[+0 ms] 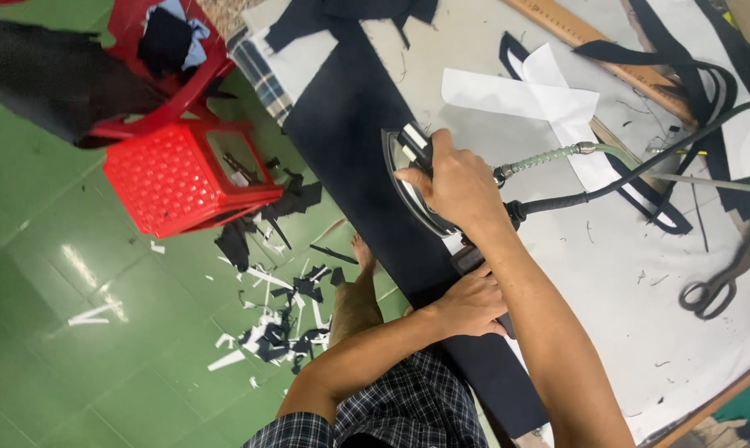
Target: The person irons a long piece of black fabric on a white work table using a steam iron. They smooth the fabric with their hands and use a small black block to press down on the material while ironing. The person also handles a thin black strip of material near the end of the clip.
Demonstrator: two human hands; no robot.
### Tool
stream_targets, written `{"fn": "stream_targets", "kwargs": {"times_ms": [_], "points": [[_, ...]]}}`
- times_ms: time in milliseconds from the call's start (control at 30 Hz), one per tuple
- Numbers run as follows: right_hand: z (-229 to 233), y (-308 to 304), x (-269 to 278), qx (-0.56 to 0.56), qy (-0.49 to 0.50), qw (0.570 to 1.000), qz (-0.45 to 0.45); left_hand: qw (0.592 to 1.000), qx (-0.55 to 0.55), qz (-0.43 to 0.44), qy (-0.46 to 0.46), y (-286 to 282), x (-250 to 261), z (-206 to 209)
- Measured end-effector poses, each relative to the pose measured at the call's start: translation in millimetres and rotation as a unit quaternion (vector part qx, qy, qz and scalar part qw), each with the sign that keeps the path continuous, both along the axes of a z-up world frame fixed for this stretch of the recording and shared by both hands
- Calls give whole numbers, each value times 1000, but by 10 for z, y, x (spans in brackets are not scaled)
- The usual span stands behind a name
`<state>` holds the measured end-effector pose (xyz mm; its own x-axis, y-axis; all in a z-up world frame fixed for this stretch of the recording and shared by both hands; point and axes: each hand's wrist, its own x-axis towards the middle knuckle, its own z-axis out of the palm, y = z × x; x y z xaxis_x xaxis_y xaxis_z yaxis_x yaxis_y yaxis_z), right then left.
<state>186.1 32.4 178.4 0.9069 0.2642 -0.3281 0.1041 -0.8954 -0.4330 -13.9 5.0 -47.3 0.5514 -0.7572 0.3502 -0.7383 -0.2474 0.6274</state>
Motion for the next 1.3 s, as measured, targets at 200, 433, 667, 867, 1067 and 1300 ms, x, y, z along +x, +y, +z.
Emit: {"fn": "stream_targets", "kwargs": {"times_ms": [200,433,667,867,1067,1300], "points": [[-57,-55,47,13,20,1000,-2,991,102,-55,63,-81,-200,-310],[-23,-50,45,14,23,1000,0,992,86,-45,75,281,296,757],[-285,-118,67,58,38,997,-33,981,38,17,189,41,-25,321],[-210,-137,43,90,-23,996,-8,987,-5,15,157,-10,-157,-36],[-179,-87,13,10,-10,999,37,997,28,-9,-69,660,130,643],[-250,-77,27,7,1,1000,29,957,2,266,116,2380,553,1470]]}}
